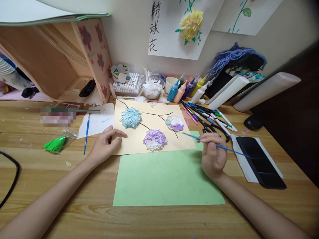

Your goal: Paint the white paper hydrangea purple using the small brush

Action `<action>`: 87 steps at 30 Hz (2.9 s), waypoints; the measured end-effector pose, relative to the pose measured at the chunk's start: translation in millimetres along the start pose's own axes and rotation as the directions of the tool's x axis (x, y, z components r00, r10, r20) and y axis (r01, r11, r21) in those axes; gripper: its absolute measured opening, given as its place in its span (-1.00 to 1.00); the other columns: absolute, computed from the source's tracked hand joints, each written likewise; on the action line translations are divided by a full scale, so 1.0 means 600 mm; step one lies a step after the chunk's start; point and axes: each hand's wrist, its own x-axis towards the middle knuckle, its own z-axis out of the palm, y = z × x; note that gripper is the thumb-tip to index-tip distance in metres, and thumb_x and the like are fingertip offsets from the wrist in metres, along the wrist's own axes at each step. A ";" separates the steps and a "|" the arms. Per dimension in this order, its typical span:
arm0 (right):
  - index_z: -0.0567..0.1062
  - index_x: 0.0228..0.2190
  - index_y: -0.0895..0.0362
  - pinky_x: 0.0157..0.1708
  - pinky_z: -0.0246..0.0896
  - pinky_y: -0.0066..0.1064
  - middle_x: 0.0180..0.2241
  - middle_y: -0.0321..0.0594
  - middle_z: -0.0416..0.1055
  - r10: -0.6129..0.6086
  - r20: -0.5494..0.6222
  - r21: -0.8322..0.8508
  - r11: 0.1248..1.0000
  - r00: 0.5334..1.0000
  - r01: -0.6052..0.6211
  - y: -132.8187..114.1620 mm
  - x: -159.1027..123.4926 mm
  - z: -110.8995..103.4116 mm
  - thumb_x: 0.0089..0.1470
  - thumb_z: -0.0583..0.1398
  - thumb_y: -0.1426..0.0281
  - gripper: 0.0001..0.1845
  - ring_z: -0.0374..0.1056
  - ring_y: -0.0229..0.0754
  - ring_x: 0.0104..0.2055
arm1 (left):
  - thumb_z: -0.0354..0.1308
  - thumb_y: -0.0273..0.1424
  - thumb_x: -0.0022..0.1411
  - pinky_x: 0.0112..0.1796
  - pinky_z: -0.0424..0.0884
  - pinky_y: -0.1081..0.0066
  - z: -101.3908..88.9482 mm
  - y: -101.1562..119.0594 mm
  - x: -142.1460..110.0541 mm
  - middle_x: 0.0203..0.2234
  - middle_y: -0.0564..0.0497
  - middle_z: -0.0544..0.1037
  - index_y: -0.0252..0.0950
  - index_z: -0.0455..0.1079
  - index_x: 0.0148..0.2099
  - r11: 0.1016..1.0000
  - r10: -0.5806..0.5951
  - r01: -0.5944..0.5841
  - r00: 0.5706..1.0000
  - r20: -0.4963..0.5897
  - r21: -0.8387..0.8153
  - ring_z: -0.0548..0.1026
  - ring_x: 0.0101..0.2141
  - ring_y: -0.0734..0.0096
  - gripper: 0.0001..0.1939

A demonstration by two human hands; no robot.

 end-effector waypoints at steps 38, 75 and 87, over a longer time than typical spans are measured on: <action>0.42 -0.23 0.01 -0.27 0.26 -0.22 -0.32 -0.20 0.43 -0.141 0.296 -0.040 0.986 0.945 0.160 -0.027 -0.019 0.014 0.21 0.00 0.45 -0.77 0.37 -0.11 -0.25 | 0.05 -0.29 0.16 -0.42 0.21 0.37 0.002 -0.002 0.002 -0.49 0.08 0.29 -0.22 0.54 -0.23 1.000 -0.012 0.012 1.000 0.006 -0.010 0.22 -0.51 0.41 -0.74; 0.41 -0.42 0.07 -0.30 0.20 -0.30 -0.41 -0.24 0.35 0.032 -0.060 -0.185 0.982 0.998 -0.042 0.038 0.036 -0.011 0.28 -0.02 0.32 -0.70 0.31 -0.18 -0.30 | 0.05 -0.27 0.23 -0.44 0.16 0.36 0.001 -0.018 0.003 -0.49 0.11 0.20 -0.21 0.52 -0.17 1.000 0.011 -0.012 0.999 0.047 0.015 0.20 -0.54 0.43 -0.75; 0.46 -0.12 0.02 -0.08 0.26 -0.34 -0.20 -0.24 0.50 -0.016 0.502 0.058 0.998 0.865 -0.015 -0.031 -0.023 0.019 0.27 -0.01 0.48 -0.71 0.36 -0.21 -0.09 | 0.06 -0.33 0.18 -0.43 0.13 0.35 0.003 -0.003 0.003 -0.51 0.10 0.22 -0.25 0.54 -0.23 0.999 0.012 -0.011 1.000 0.029 -0.033 0.23 -0.50 0.40 -0.76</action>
